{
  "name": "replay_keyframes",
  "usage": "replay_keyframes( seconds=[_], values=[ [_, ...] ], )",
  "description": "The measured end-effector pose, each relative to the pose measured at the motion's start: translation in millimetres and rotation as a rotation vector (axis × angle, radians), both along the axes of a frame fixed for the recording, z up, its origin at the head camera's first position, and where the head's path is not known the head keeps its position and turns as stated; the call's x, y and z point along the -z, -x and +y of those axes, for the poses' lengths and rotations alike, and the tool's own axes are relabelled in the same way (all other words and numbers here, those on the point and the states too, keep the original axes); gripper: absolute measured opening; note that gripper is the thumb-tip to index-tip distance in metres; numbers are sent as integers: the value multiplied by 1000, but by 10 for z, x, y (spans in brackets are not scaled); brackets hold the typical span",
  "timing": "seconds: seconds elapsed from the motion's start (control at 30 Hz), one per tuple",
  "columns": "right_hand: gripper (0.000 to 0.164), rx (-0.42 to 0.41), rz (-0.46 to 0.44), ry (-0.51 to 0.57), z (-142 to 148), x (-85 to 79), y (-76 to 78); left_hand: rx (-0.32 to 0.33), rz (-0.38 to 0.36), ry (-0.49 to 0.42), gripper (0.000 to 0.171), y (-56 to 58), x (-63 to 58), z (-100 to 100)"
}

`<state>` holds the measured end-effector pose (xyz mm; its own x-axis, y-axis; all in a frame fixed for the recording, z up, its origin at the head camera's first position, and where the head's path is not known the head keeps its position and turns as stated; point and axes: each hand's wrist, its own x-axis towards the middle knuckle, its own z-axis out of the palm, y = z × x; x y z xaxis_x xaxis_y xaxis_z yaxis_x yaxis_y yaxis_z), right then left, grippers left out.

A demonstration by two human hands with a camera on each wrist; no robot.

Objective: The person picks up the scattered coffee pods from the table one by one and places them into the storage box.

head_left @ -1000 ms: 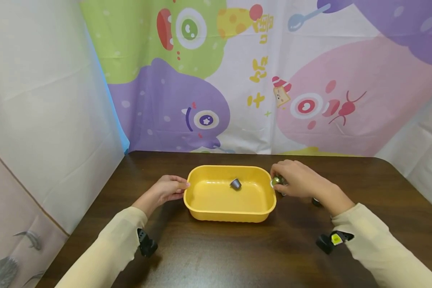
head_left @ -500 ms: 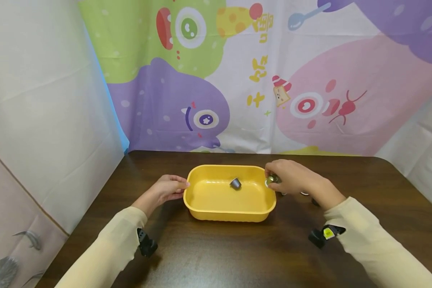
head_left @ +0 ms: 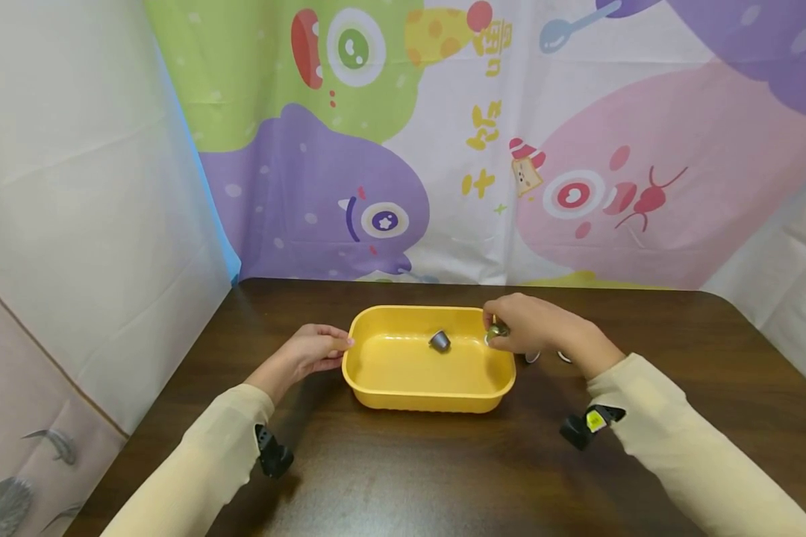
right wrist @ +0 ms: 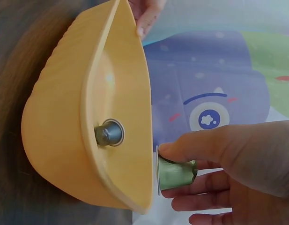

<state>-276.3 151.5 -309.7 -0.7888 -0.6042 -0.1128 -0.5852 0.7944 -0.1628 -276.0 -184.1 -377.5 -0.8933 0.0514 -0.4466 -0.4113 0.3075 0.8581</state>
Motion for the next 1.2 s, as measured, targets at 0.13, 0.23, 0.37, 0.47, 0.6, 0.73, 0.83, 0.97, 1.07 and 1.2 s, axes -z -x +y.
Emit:
replay_keyframes(
  seconds=[0.13, 0.23, 0.37, 0.47, 0.6, 0.73, 0.83, 0.97, 1.07, 1.2],
  values=[
    [12, -15, -24, -16, -48, 3, 48, -7, -2, 7, 37, 1, 4, -5],
    [12, -36, -24, -21, -99, -1, 84, -8, 0, 11, 38, 0, 9, -12],
    [14, -55, -41, -28, -153, -3, 116, -10, -2, -1, 37, -18, 25, -8],
    [14, -43, -71, -41, -186, 4, 129, -11, -3, -10, 37, -35, 32, -1],
    [14, -25, -88, -54, -226, 8, 145, -11, -4, -10, 37, -41, 25, 0],
    [14, -25, -86, -64, -271, 7, 165, -3, -2, -16, 38, -32, 21, -9],
    [13, -28, -87, -74, -306, 6, 185, 2, 3, -21, 38, -21, 27, -18],
    [13, -25, -94, -86, -333, 4, 217, 6, 5, -18, 38, -8, 32, -20],
    [13, -19, -94, -97, -340, -1, 238, 4, 4, -8, 37, -1, 23, -10],
    [13, -19, -98, -116, -342, -7, 265, 5, 4, 2, 36, 6, -2, 9]
  ],
)
